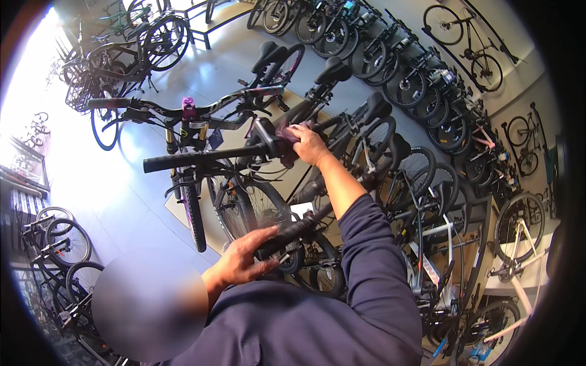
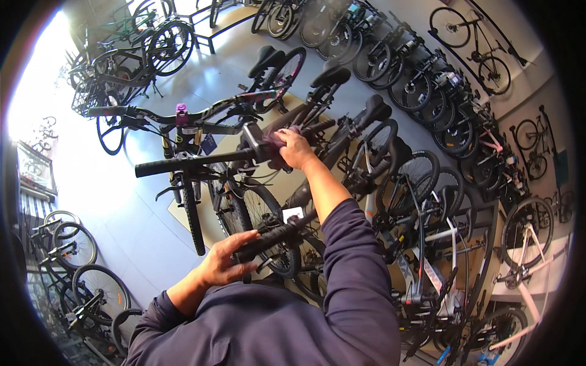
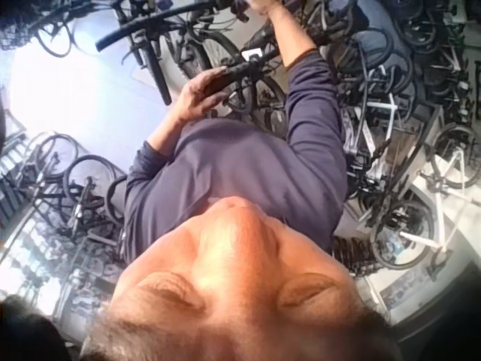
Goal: The person wipes handlebars, frames, and baskets of multiple bicycles in a shop using a purple cloth. They move between rows of adult and children's bikes, wiping different parts of each bicycle before placing them back in position.
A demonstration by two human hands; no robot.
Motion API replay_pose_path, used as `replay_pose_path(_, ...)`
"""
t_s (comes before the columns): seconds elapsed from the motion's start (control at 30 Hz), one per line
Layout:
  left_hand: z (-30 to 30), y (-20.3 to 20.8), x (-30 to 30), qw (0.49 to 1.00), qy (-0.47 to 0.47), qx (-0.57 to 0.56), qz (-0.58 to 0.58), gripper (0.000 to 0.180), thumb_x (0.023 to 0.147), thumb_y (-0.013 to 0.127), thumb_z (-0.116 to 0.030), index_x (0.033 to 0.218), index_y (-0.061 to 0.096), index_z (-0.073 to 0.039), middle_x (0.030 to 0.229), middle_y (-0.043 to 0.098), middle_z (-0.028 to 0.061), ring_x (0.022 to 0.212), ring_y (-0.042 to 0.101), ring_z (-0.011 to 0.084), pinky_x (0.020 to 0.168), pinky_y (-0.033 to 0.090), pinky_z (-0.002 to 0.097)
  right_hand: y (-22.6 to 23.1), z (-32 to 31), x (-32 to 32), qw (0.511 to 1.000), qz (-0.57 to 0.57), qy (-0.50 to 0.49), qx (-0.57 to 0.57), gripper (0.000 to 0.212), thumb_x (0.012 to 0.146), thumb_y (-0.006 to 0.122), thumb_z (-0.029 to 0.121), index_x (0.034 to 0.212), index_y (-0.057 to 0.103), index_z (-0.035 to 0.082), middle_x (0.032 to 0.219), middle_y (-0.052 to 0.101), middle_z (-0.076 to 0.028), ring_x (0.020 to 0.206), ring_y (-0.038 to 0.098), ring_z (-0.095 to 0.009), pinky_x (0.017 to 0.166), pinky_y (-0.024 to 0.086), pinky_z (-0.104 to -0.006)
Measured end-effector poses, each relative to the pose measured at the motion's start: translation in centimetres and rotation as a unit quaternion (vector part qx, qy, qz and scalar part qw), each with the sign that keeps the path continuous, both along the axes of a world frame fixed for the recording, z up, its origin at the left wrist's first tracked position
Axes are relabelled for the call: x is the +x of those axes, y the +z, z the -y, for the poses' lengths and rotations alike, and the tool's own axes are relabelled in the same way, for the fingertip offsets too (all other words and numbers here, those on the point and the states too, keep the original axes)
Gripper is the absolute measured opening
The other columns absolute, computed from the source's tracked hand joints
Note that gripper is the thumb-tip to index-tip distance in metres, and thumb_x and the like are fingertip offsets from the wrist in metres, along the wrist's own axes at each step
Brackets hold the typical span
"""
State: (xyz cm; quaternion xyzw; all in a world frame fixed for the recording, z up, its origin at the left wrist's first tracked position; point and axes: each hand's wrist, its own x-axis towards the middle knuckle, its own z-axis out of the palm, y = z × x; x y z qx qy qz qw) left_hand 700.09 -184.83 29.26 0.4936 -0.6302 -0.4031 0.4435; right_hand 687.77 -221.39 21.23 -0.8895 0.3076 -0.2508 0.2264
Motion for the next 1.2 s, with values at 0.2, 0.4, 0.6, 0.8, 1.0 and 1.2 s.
replay_pose_path(0.2, -8.6, -6.0, 5.7, 0.970, 0.152, 0.176, -0.076, 0.053, 0.090, 0.077, -0.006, 0.139, 0.057, 0.001, 0.114, 0.073, 0.0144, 0.086, 0.072, 0.0165, 0.079, 0.057, 0.0309, 0.3, 5.5, -1.2, 0.974, -0.154, -0.152, 0.068, 0.042, 0.089, 0.054, 0.009, 0.127, 0.073, 0.013, 0.125, 0.071, -0.019, 0.117, 0.068, -0.037, 0.104, 0.051, -0.0400)
replay_pose_path(0.4, -10.7, -7.6, 14.2, 0.895, 0.416, 0.111, -0.119, 0.057, 0.093, 0.068, 0.000, 0.147, 0.050, 0.003, 0.122, 0.069, 0.0127, 0.081, 0.062, 0.0111, 0.078, 0.054, 0.0249, 8.8, -2.7, 6.1, 0.990, 0.015, -0.132, 0.047, 0.037, 0.085, 0.060, 0.010, 0.118, 0.074, 0.004, 0.116, 0.074, -0.020, 0.111, 0.070, -0.036, 0.099, 0.054, -0.0415)
replay_pose_path(0.6, -1.2, -0.9, 20.0, 0.867, 0.497, -0.048, 0.000, 0.082, 0.094, 0.075, -0.026, 0.159, 0.033, -0.001, 0.152, 0.048, 0.0198, 0.119, 0.061, 0.0262, 0.091, 0.057, 0.0359, 7.1, -14.4, 13.4, 0.989, -0.022, 0.141, -0.027, 0.046, 0.086, 0.056, 0.006, 0.130, 0.067, -0.001, 0.127, 0.068, -0.025, 0.118, 0.065, -0.039, 0.106, 0.050, -0.0441)
replay_pose_path(0.8, 2.9, -1.8, 21.6, 0.898, 0.426, -0.061, -0.088, 0.046, 0.095, 0.076, -0.016, 0.136, 0.058, -0.004, 0.105, 0.070, 0.0031, 0.094, 0.063, 0.0118, 0.088, 0.052, 0.0274, 7.0, -12.6, 12.8, 0.988, -0.016, 0.143, -0.048, 0.032, 0.081, 0.064, 0.003, 0.112, 0.067, 0.000, 0.118, 0.068, -0.022, 0.113, 0.066, -0.040, 0.103, 0.052, -0.0438)
replay_pose_path(1.0, 2.7, -1.2, 21.5, 0.900, 0.432, -0.026, -0.054, 0.038, 0.093, 0.078, -0.018, 0.127, 0.063, -0.010, 0.097, 0.069, 0.0014, 0.087, 0.063, 0.0102, 0.082, 0.052, 0.0262, 8.2, -12.1, 7.7, 0.996, -0.037, 0.076, 0.024, 0.035, 0.083, 0.058, 0.005, 0.114, 0.074, 0.000, 0.117, 0.073, -0.019, 0.108, 0.071, -0.034, 0.100, 0.054, -0.0369)
replay_pose_path(1.2, 2.6, -1.7, 21.8, 0.900, 0.435, -0.026, -0.017, 0.043, 0.092, 0.079, -0.019, 0.131, 0.062, -0.012, 0.097, 0.071, 0.0071, 0.085, 0.066, 0.0132, 0.080, 0.053, 0.0276, 15.5, -17.3, 1.7, 0.989, 0.018, 0.119, 0.089, 0.036, 0.082, 0.058, -0.004, 0.115, 0.072, -0.002, 0.115, 0.074, -0.017, 0.105, 0.073, -0.028, 0.095, 0.055, -0.0355)
